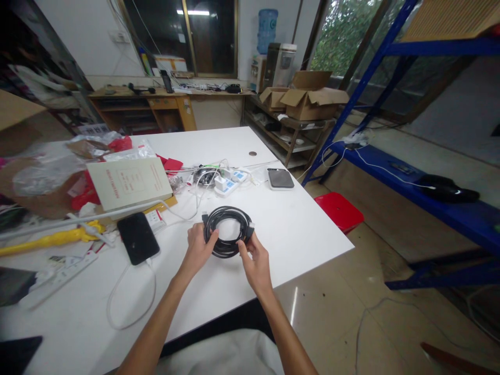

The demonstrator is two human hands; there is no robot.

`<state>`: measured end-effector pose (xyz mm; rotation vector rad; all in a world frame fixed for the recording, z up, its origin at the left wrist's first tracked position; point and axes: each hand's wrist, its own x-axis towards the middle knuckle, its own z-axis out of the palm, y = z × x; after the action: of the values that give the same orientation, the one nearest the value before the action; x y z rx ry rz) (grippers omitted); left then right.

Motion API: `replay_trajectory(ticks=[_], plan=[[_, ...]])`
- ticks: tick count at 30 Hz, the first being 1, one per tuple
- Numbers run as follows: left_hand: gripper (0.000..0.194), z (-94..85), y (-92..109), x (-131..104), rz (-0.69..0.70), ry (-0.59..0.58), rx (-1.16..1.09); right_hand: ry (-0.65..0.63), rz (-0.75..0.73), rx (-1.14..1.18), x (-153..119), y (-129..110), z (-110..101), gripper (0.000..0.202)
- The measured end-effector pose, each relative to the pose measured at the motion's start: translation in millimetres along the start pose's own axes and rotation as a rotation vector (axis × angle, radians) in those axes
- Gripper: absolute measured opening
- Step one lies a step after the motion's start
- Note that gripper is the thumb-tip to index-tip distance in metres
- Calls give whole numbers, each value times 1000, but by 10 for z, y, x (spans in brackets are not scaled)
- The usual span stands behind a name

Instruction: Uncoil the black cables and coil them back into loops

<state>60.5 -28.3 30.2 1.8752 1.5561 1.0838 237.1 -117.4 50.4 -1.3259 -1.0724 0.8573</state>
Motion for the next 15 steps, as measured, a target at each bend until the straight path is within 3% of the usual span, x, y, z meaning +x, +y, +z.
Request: replay_trajectory(ticks=[3,9,12,15], plan=[[26,201,-169,161,5,15,34,-16,-21,-186,228,118,-3,49],[76,429,-405,166,35,-5,34,20,-149,-607,434,304,34,46],[83,492,-439,145,42,-14,39,103,-240,-784,485,433,67,52],[82,542,-442,153,48,-17,44,192,-291,-818,542,571,89,62]])
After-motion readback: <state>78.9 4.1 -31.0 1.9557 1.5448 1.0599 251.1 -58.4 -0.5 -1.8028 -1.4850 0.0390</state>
